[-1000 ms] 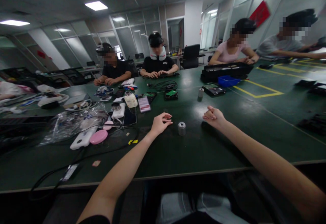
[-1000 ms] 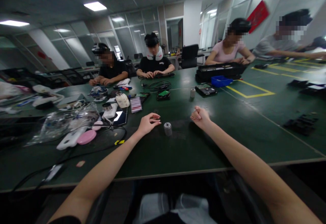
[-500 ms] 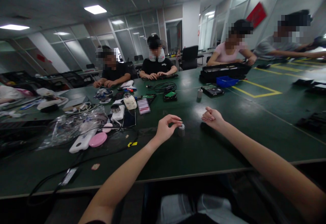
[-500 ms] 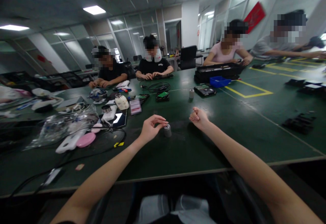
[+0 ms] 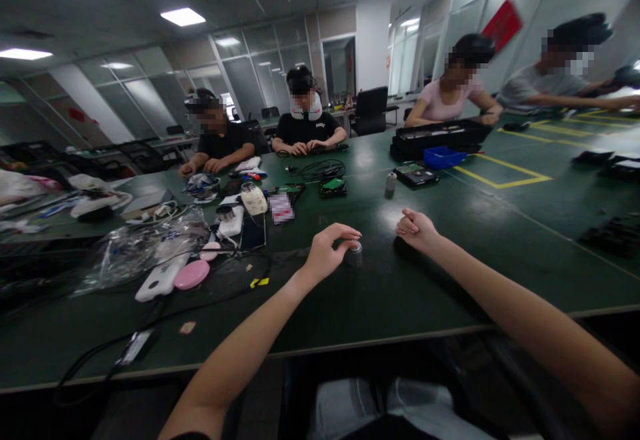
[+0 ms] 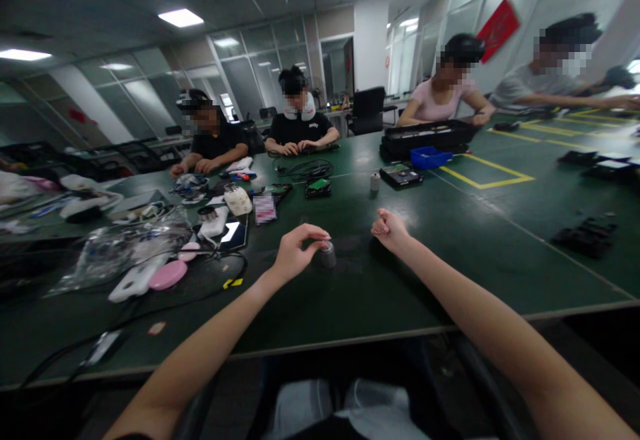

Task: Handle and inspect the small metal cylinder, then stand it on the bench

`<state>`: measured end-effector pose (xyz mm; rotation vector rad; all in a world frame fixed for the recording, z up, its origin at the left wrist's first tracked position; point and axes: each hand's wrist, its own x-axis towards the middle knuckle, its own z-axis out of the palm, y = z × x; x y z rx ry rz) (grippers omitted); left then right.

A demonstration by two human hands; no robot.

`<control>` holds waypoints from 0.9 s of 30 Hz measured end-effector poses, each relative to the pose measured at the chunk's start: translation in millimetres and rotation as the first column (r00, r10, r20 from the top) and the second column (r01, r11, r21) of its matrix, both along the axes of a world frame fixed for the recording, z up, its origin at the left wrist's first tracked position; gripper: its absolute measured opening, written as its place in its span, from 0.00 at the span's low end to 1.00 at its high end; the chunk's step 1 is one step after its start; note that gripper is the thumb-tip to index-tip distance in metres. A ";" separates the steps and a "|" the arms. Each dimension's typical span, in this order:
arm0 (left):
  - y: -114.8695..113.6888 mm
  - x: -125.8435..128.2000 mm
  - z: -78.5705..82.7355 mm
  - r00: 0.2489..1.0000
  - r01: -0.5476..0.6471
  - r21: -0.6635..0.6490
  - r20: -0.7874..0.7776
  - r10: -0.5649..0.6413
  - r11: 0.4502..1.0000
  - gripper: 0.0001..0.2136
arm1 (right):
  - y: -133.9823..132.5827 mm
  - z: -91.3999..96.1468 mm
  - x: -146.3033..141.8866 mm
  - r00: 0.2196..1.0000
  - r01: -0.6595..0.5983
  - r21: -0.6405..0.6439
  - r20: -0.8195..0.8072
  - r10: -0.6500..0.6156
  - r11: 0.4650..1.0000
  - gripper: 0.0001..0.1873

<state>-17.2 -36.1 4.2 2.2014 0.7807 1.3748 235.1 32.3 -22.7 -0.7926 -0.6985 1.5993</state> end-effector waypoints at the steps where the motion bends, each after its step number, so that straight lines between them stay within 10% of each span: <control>1: -0.5 0.9 -0.6 1.000 0.009 0.004 -0.003 -0.009 1.000 0.08 | 0.1 -0.1 0.1 1.000 0.000 -0.001 0.000 0.000 1.000 0.12; 27: -3.9 1.8 8.9 0.965 0.064 0.065 -0.258 -0.045 0.996 0.14 | 0.2 -1.1 -1.0 0.999 -0.001 -0.001 0.047 0.001 1.000 0.11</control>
